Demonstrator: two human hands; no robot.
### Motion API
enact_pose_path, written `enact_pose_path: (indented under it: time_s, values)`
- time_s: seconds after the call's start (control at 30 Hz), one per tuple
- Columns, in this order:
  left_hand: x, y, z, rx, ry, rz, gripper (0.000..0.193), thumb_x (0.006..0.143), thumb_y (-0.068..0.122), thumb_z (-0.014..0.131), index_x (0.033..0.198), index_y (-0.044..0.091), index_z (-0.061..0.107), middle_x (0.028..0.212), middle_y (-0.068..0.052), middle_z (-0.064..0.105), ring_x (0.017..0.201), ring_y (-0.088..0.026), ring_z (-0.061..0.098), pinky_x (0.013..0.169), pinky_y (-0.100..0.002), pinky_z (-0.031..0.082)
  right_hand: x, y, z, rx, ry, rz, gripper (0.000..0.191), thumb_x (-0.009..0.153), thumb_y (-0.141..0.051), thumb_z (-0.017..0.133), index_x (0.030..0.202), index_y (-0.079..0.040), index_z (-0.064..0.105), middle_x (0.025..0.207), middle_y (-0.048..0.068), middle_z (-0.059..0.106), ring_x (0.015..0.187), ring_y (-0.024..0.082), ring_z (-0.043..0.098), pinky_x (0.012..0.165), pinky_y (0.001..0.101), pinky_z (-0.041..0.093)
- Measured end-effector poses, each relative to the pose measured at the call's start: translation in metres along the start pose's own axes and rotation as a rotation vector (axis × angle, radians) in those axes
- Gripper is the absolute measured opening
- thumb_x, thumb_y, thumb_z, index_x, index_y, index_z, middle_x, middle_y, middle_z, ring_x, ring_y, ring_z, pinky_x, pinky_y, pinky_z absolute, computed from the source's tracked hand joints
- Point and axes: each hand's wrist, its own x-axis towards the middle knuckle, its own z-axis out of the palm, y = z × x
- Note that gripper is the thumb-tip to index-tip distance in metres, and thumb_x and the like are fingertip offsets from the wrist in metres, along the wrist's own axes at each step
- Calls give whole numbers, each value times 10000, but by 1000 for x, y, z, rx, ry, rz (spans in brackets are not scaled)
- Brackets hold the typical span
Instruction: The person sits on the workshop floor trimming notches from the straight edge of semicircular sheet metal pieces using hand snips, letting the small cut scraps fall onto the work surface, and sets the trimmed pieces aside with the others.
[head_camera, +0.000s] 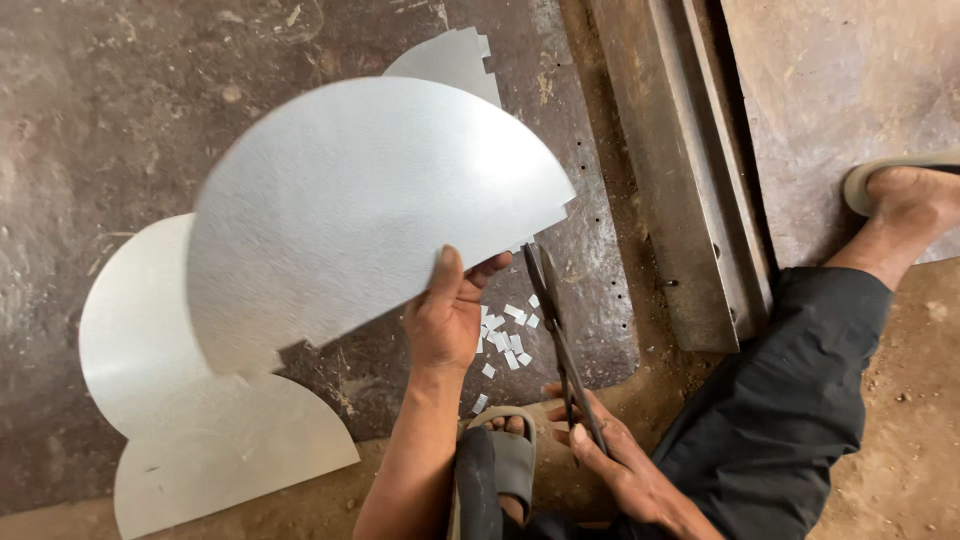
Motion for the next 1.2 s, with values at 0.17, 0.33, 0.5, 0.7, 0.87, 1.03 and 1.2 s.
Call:
enact_pose_path:
  time_s: [0.17, 0.33, 0.5, 0.7, 0.87, 1.03, 1.2]
  values:
    - [-10, -8, -12, -13, 13, -65, 322, 994, 175, 700, 1260, 13, 619, 1175, -191, 708, 1036, -305, 740, 871, -501, 658, 3, -9, 6, 27, 37, -2, 606, 985, -406, 479, 1488, -70, 443, 1307, 147, 609, 1280, 234, 575, 1105, 403, 481]
    - [-18, -10, -25, -65, -92, -161, 153, 1007, 159, 667, 1093, 33, 673, 1052, -156, 736, 1040, -304, 757, 929, -589, 655, 2, -17, 6, -80, 77, 52, 602, 971, -411, 471, 1472, -77, 473, 1324, 126, 635, 1266, 221, 604, 1061, 394, 509]
    - [-18, -14, -31, -73, -160, -125, 103, 1044, 128, 680, 957, 84, 712, 841, -38, 677, 918, -209, 749, 978, -599, 656, 4, -15, 6, -59, 39, -46, 571, 1008, -340, 471, 1507, -64, 440, 1368, 152, 596, 1295, 229, 561, 1101, 384, 485]
    - [-16, -12, -31, -63, -164, -119, 90, 1035, 99, 683, 962, 73, 729, 894, -68, 703, 925, -216, 755, 941, -600, 665, 3, -12, 3, -79, 28, -27, 578, 1011, -315, 449, 1540, -95, 368, 1444, 116, 528, 1349, 190, 504, 1130, 367, 435]
    - [-16, -9, -25, -48, -124, -133, 90, 990, 99, 677, 1048, 48, 722, 1009, -127, 734, 975, -274, 757, 895, -579, 667, 4, -21, 5, -131, 77, 82, 587, 999, -336, 435, 1556, -152, 395, 1297, 101, 599, 1194, 195, 621, 1003, 346, 494]
    - [-16, -7, -22, -52, -142, -139, 129, 991, 113, 674, 1071, 21, 718, 1021, -166, 742, 978, -322, 766, 882, -566, 673, 6, -25, 8, -381, 172, 48, 393, 984, -350, 523, 1226, -57, 623, 810, 95, 606, 757, 195, 593, 705, 361, 502]
    - [-16, -12, -28, -61, -215, -56, 87, 1049, 102, 686, 1035, 23, 722, 937, -135, 727, 954, -303, 771, 917, -583, 688, 6, -19, 5, -440, 189, -39, 350, 991, -355, 547, 884, -22, 569, 680, 76, 471, 650, 176, 448, 604, 386, 407]
